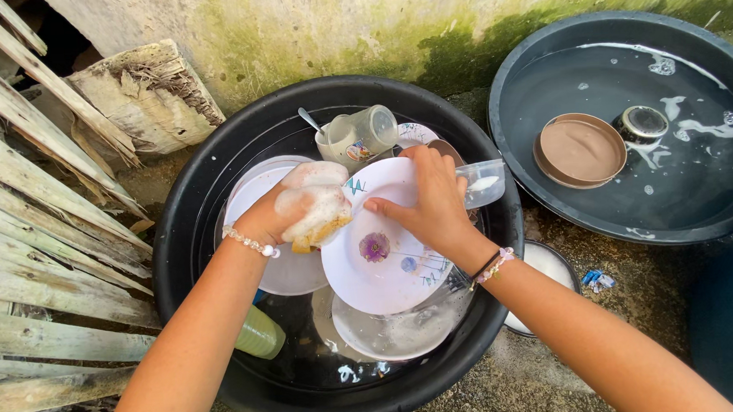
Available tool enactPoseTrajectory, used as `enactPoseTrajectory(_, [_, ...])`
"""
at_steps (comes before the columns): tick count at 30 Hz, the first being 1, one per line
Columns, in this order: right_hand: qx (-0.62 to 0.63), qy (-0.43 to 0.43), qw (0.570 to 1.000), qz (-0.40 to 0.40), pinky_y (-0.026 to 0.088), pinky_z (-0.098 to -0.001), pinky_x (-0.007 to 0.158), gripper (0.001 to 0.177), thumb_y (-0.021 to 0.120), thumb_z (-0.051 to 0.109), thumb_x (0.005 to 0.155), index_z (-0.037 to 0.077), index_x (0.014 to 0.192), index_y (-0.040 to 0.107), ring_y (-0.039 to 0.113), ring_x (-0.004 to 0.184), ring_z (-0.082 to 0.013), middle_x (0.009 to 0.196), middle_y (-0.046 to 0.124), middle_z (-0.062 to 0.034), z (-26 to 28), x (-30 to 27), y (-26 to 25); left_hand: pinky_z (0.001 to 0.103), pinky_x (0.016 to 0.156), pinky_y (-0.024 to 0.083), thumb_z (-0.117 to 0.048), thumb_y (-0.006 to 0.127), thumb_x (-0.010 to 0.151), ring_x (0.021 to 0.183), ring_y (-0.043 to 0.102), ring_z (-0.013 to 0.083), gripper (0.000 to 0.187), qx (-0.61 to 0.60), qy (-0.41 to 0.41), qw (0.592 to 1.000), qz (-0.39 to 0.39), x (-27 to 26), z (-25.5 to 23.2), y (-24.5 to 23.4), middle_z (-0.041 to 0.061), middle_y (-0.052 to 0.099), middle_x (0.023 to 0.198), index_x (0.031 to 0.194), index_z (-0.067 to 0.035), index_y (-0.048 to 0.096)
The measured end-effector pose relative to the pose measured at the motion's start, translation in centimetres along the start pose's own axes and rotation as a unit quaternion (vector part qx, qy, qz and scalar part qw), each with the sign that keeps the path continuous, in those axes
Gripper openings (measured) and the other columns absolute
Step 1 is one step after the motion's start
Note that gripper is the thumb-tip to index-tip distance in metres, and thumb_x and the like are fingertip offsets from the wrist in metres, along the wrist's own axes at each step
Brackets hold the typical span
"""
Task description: The person washes plates, bowls, and cups in a basin of soapy water using a sponge and rinses them in a separate basin of clean water.
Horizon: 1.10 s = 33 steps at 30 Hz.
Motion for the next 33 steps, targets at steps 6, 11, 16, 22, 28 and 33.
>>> enactPoseTrajectory(6, [-0.008,-0.013,0.999,0.033,0.033,-0.0524,0.087,0.082,0.091,0.048,0.066,0.01,0.128,0.053,0.048,0.114,-0.0319,0.118,0.059,-0.0081,0.2,0.5,0.2,0.033,0.076,0.06,-0.015,0.069,0.087,0.089,0.072,0.0182,0.034,-0.005,0.009,1.0,0.019,-0.2,-0.1,0.1,0.011,0.071,0.1,0.116,0.002,0.064])
enactPoseTrajectory(11, [-0.019,-0.004,1.0,0.022,0.034,-0.0515,0.089,0.086,0.093,0.051,0.063,0.008,0.126,0.051,0.047,0.115,-0.0331,0.118,0.057,-0.0115,0.2,0.3,0.2,0.033,0.077,0.06,-0.013,0.071,0.085,0.089,0.072,0.0193,0.038,0.007,-0.003,1.0,-0.023,0.3,0.3,0.0,0.011,0.071,0.101,0.119,0.001,0.063])
enactPoseTrajectory(16, [-0.006,0.018,0.999,0.029,0.034,-0.0506,0.09,0.087,0.092,0.052,0.065,0.006,0.126,0.051,0.047,0.115,-0.0318,0.117,0.057,-0.0119,-0.1,-0.1,0.3,0.032,0.075,0.059,-0.012,0.071,0.085,0.088,0.071,0.0181,0.032,-0.002,-0.001,1.0,-0.01,0.8,0.1,0.5,0.01,0.07,0.099,0.114,0.0,0.063])
enactPoseTrajectory(22, [-0.021,0.026,0.998,0.045,0.036,-0.0516,0.088,0.09,0.092,0.061,0.06,0.005,0.118,0.053,0.049,0.112,-0.0324,0.112,0.059,-0.0117,-0.1,-0.2,0.3,0.031,0.072,0.058,-0.01,0.071,0.086,0.085,0.07,0.0163,0.024,-0.005,-0.004,1.0,0.015,0.9,-0.7,1.8,0.008,0.069,0.096,0.107,-0.001,0.064])
enactPoseTrajectory(28, [0.071,-0.065,0.995,0.001,0.044,-0.0534,0.102,0.062,0.074,0.041,0.091,0.002,0.133,0.05,0.051,0.121,-0.0372,0.124,0.055,-0.0178,-0.2,-0.6,-0.3,0.028,0.068,0.056,-0.008,0.069,0.085,0.08,0.068,0.0133,0.016,0.024,-0.011,0.999,-0.024,-0.1,-1.1,1.1,0.006,0.068,0.09,0.099,-0.003,0.066])
enactPoseTrajectory(33, [-0.075,-0.135,0.987,-0.053,0.027,-0.0562,0.119,0.065,0.057,0.023,0.102,-0.002,0.156,0.033,0.03,0.148,-0.047,0.163,0.029,-0.0325,2.6,-3.3,-0.5,0.03,0.065,0.054,-0.011,0.067,0.093,0.077,0.064,0.0136,0.012,-0.001,0.021,1.0,0.002,-0.3,-2.1,0.0,0.005,0.062,0.086,0.09,-0.002,0.059])
Point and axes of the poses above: each hand's wrist, its own x-axis towards the middle knuckle, its own y-axis out of the palm, z = x × y, the point moved 7 cm from there along x, towards the middle knuckle
